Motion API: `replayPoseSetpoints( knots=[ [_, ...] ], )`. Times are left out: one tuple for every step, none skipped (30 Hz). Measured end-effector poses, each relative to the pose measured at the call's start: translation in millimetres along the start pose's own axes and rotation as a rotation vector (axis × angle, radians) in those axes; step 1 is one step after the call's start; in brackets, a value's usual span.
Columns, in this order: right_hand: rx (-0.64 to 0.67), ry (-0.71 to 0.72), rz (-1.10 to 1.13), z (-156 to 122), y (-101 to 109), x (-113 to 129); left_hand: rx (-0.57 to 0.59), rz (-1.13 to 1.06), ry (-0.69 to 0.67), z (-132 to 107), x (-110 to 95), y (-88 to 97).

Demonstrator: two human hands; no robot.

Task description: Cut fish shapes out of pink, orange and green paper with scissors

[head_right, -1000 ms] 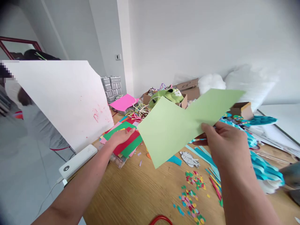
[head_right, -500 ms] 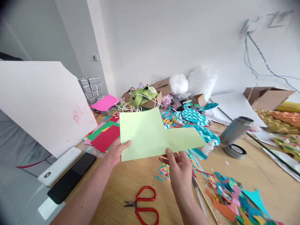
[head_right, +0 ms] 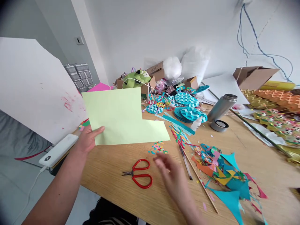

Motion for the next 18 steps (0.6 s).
replayPoseSetpoints(
  knots=[
    [0.099, 0.104, -0.164, -8.7, -8.2, -2.0, -0.003, 0.027, 0.009, -2.4, -3.2, 7.1],
    [0.195, 0.230, -0.297, -16.4, -16.5, -4.1, -0.001, 0.049, 0.040, -4.8, -5.9, 14.1],
    [0.246, 0.370, -0.405, -22.8, -24.0, -6.2, 0.004, 0.066, 0.073, -7.4, -8.3, 21.0],
    [0.258, 0.477, -0.502, -27.8, -30.3, -8.5, 0.025, 0.079, 0.113, -10.0, -10.2, 27.4],
    [0.256, 0.558, -0.588, -31.5, -35.3, -10.7, 0.042, 0.089, 0.140, -12.5, -11.8, 33.5],
    [0.244, 0.615, -0.663, -34.0, -39.1, -12.4, 0.065, 0.098, 0.158, -15.0, -13.0, 38.8],
    [0.226, 0.652, -0.729, -35.4, -41.6, -13.2, 0.088, 0.107, 0.176, -17.3, -13.6, 43.5],
    [0.207, 0.678, -0.780, -36.0, -43.0, -12.9, 0.108, 0.117, 0.190, -19.4, -13.8, 47.4],
    [0.187, 0.700, -0.817, -36.0, -43.8, -11.5, 0.123, 0.127, 0.203, -21.3, -13.6, 50.6],
    [0.164, 0.722, -0.842, -35.6, -44.1, -9.1, 0.131, 0.138, 0.217, -22.7, -12.9, 53.1],
    [0.146, 0.744, -0.862, -34.9, -44.3, -6.2, 0.137, 0.147, 0.235, -23.9, -11.8, 55.0],
    [0.132, 0.769, -0.881, -34.3, -44.4, -3.2, 0.141, 0.155, 0.256, -24.6, -10.4, 56.4],
    [0.121, 0.798, -0.897, -34.0, -44.4, -0.7, 0.143, 0.159, 0.276, -24.9, -8.8, 57.5],
    [0.117, 0.825, -0.910, -34.2, -44.2, 1.0, 0.144, 0.159, 0.292, -24.9, -7.2, 58.3],
    [0.123, 0.842, -0.916, -35.0, -43.6, 1.7, 0.143, 0.157, 0.300, -24.6, -5.7, 59.1],
    [0.143, 0.847, -0.909, -36.7, -42.3, 1.3, 0.140, 0.153, 0.301, -24.2, -4.2, 59.7],
    [0.171, 0.841, -0.887, -39.2, -40.2, 0.1, 0.140, 0.150, 0.300, -23.7, -2.9, 60.1],
    [0.207, 0.822, -0.855, -42.6, -37.2, -1.6, 0.140, 0.147, 0.300, -23.2, -1.7, 60.3]
  ],
)
Point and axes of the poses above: each hand's wrist, its own z-axis towards the middle knuckle, its own y-axis out of the back of the hand, x = y × z, the point moved 1 cm from there along z, towards the middle knuckle, and after that the axes turned 2 degrees about -x, right-handed, at the moved point
